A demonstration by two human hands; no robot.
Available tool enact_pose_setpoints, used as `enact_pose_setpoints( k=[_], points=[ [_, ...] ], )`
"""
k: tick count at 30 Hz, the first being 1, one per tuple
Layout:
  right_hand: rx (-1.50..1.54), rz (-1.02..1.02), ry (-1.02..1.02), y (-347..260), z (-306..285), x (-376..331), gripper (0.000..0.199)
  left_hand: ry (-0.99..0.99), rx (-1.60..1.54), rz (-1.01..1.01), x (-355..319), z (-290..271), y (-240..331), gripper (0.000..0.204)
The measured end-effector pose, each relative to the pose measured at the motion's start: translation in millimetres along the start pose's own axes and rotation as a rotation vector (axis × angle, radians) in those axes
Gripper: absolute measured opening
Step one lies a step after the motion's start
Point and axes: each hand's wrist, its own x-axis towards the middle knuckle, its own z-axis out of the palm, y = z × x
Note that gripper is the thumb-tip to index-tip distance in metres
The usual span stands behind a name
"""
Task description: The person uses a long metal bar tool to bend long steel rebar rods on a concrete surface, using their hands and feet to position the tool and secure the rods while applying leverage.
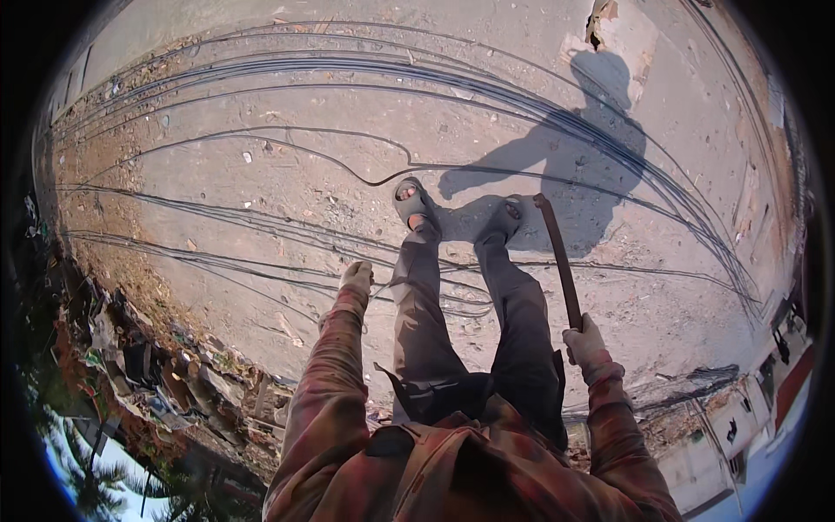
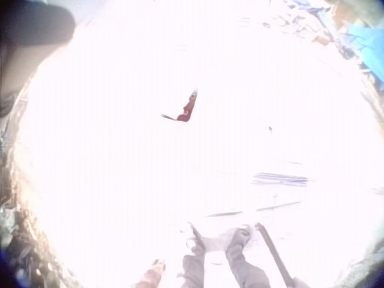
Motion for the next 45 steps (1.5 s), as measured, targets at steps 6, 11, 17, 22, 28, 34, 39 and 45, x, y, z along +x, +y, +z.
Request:
enact_pose_setpoints(
  k=[6,11,17,22,28,34,39,45],
  points=[
    [-0.012,0.162,0.005,44,30,8,0.043,0.016,-0.077,-0.003,145,83,65,0.073],
    [0.035,0.16,0.003,46,43,8,0.016,-0.058,-0.433,0.048,186,105,121,0.032],
    [0.058,0.227,-0.04,35,36,-9,0.015,0.064,-0.128,0.508,128,76,123,0.038],
    [0.064,0.217,-0.103,12,24,-20,0.024,0.07,-0.001,0.454,118,80,154,0.039],
    [0.019,0.141,-0.092,-32,28,-11,0.024,0.149,0.246,0.362,206,158,221,0.038],
    [0.037,0.099,-0.099,-64,38,0,0.026,-0.161,-0.262,0.396,217,169,243,0.042],
    [-0.089,0.071,-0.156,-74,34,9,0.031,-0.184,-0.239,0.299,215,166,242,0.042],
    [-0.154,0.008,-0.089,-78,31,15,0.039,-0.232,-0.229,0.268,230,156,229,0.049]
  ],
)
